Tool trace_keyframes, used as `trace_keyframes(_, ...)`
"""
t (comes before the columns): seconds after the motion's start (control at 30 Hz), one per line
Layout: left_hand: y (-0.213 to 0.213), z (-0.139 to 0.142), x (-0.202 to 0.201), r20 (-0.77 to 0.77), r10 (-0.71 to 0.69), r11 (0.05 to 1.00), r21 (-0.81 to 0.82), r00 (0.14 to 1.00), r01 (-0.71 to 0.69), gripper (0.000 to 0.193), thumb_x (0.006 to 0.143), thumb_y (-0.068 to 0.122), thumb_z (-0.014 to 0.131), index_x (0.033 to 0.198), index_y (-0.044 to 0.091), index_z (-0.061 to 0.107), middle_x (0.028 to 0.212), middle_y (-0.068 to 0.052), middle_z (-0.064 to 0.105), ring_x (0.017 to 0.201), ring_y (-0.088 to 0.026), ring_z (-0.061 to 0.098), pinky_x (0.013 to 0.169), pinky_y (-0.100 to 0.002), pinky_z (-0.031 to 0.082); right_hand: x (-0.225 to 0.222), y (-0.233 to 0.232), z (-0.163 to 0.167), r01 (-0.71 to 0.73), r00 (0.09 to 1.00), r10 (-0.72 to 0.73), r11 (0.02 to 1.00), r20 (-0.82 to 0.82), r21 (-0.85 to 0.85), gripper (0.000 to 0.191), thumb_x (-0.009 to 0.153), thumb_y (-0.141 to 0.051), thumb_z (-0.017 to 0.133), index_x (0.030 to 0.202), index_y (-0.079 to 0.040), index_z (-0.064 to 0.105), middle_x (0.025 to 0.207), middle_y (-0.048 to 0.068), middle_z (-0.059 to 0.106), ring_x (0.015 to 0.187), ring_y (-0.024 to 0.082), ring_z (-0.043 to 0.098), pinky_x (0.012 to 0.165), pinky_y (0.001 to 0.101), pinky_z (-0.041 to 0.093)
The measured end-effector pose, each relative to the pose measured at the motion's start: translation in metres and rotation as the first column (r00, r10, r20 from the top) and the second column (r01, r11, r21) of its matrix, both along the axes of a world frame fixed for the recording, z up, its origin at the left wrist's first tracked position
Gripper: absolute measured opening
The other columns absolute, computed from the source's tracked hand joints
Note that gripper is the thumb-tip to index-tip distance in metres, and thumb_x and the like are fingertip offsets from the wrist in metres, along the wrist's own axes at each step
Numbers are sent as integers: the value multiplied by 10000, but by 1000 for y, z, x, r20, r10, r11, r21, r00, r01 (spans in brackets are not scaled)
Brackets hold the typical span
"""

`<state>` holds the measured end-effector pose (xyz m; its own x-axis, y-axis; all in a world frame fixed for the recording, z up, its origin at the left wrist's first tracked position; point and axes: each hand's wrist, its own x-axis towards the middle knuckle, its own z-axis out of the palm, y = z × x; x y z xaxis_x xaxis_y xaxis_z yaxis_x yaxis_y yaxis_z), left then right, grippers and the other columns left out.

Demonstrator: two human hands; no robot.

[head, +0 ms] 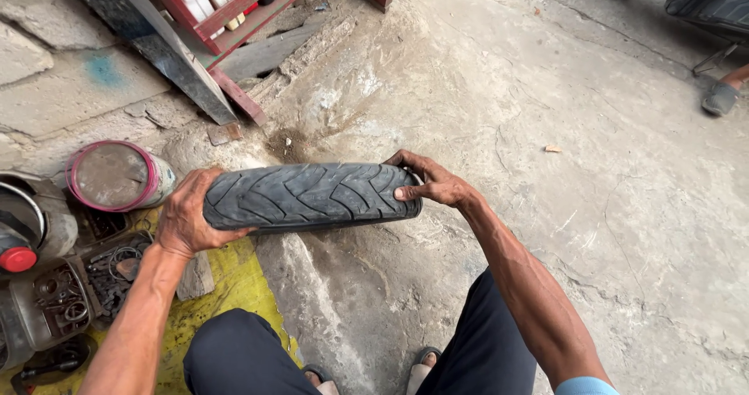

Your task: The person sits on the ground and repeatedly handles a motorcycle tire, pressing and rolling it with both hands to check the tread and sidewalls. The tire is turned over and manipulated in place without being mounted or moved to another location.

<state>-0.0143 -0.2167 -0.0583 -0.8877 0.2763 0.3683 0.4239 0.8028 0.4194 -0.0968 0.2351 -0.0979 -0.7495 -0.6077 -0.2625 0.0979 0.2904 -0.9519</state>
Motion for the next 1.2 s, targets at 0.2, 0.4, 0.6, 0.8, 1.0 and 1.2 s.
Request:
trace_keyframes(0.2,-5,-17,-9,16,5,999,-31,1000,-4,999,517,637,893,1243,23,586,1089,-175,682,996,-331,710,927,-437,594,1,0,-10,43,998,-33,985,63,-169,776,725,-500,844,1366,-139,599,1294,101,641,1320,309,532,1171,555,359)
trace_keyframes(0.4,-3,-23,-24,-9,62,995,-75,998,-62,1059,577,734,831,1289,-11,585,1181,-217,683,1033,-356,707,930,-453,583,-12,-3,-9,138,990,-139,987,-9,-79,912,733,-595,748,1497,-164,503,1465,143,560,1413,336,463,1193,517,299)
trace_keyframes(0.6,8,-18,-19,-32,118,993,-16,993,-118,1042,664,760,807,1306,-29,581,1205,-227,680,1076,-353,700,961,-450,589,-18,-21,-9,270,960,-276,956,-44,-118,892,826,-700,611,1528,-168,469,1545,158,500,1455,358,421,1202,529,303)
trace_keyframes(0.8,20,-17,-14,-62,110,993,-23,992,-112,1063,645,814,770,1279,-17,583,1171,-208,683,1030,-322,701,922,-447,594,-10,-20,-4,271,949,-286,955,-133,-118,941,815,-747,500,1515,-120,459,1509,185,501,1435,366,431,1193,540,287)
trace_keyframes(1.0,43,-7,-11,-82,115,991,-52,990,-120,1057,632,810,781,1275,-7,584,1150,-180,681,1022,-311,691,919,-450,577,-7,-11,-9,305,944,-320,939,-80,-158,1045,827,-798,473,1561,-61,373,1584,213,411,1494,381,339,1219,523,203)
trace_keyframes(1.2,63,4,-19,-16,167,986,-25,986,-167,1039,606,775,812,1250,-12,596,1149,-187,676,1026,-328,684,884,-437,567,20,-28,-26,675,704,-660,736,-262,-41,1002,992,-805,326,1606,-16,255,1637,232,310,1524,375,314,1262,539,252)
